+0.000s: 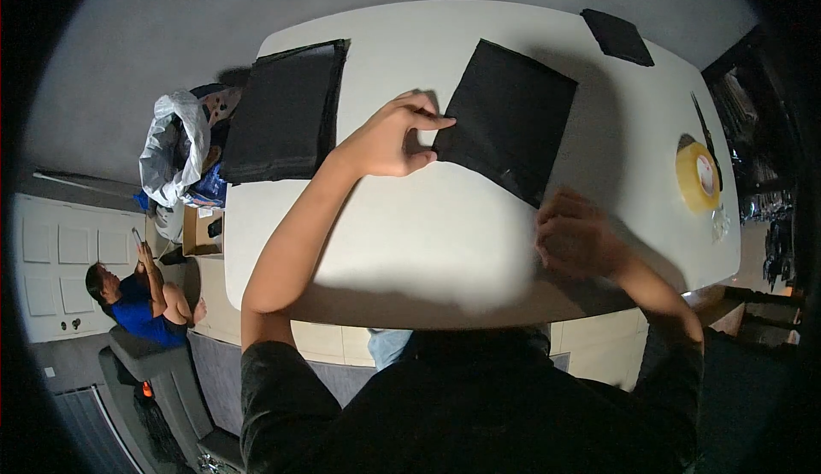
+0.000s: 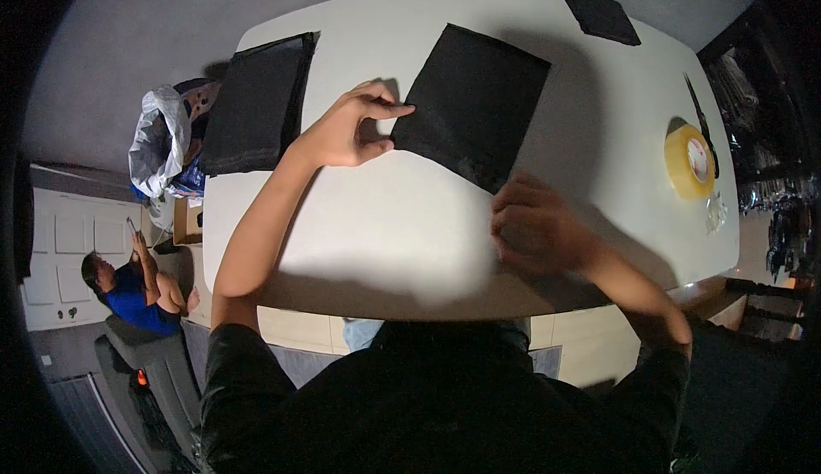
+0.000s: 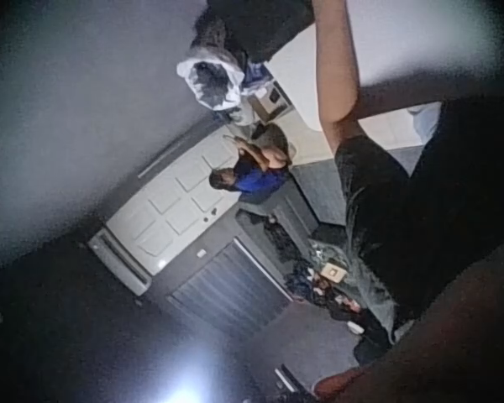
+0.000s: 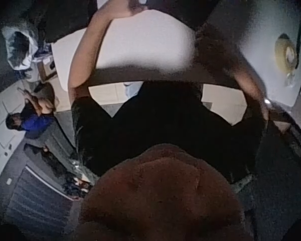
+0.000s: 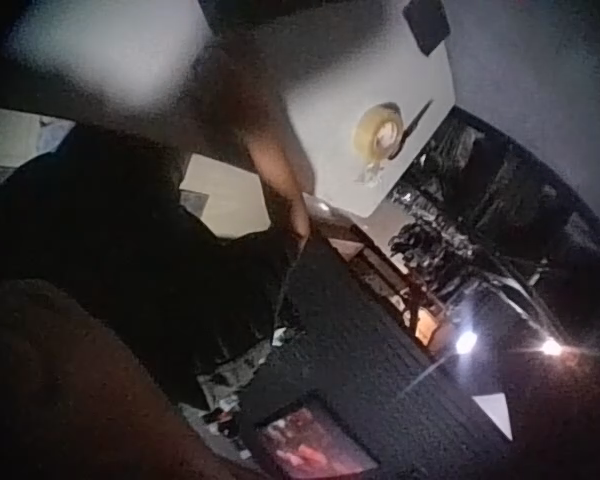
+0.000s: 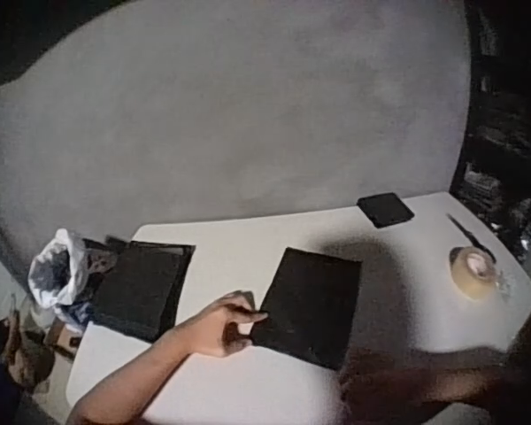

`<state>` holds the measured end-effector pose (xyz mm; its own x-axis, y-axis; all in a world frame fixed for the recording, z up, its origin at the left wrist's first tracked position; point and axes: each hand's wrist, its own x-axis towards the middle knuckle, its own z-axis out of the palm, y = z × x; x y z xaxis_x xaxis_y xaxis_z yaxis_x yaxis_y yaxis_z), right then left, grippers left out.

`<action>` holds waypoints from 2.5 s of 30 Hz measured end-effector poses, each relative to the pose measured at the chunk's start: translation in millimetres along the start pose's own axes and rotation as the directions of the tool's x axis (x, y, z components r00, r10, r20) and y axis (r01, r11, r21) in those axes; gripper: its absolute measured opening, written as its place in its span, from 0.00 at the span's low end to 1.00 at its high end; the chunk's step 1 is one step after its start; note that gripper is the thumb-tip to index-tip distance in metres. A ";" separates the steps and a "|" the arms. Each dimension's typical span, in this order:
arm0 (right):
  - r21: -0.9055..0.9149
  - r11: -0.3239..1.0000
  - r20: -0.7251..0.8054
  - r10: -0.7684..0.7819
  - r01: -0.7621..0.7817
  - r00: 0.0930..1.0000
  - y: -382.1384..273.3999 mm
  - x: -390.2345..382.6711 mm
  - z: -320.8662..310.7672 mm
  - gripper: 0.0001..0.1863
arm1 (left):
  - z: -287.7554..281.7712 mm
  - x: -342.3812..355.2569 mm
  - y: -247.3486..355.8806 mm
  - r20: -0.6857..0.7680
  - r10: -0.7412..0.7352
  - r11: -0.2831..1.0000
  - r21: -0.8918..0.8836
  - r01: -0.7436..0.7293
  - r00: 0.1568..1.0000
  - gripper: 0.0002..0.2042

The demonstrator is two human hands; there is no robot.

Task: Packing items into small black poly mailers and sealing them.

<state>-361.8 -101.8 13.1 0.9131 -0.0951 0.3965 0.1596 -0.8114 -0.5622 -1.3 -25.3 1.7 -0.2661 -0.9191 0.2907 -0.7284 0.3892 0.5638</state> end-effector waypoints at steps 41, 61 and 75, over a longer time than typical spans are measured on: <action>0.652 0.710 -0.245 0.530 -0.266 0.812 -50.3 -112.8 -79.0 0.06 | 157.4 141.2 125.7 0.231 0.198 0.920 0.291 -0.262 0.953 0.36; 0.305 0.537 -0.332 0.834 -0.786 0.441 102.0 -24.5 -99.8 0.16 | 8.6 12.1 38.5 0.013 -0.009 0.936 0.351 0.004 1.000 0.34; -0.587 0.384 -0.585 0.408 -0.713 0.701 128.7 16.8 -95.7 0.28 | 1.7 -1.7 32.3 -0.045 -0.069 0.972 0.223 0.077 0.997 0.30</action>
<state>-361.8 -263.0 16.9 0.4862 -0.7346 0.4732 -0.8097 -0.5823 -0.0721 -25.4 -11.3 18.1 -0.1869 -0.9400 0.2856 -0.8691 0.2937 0.3980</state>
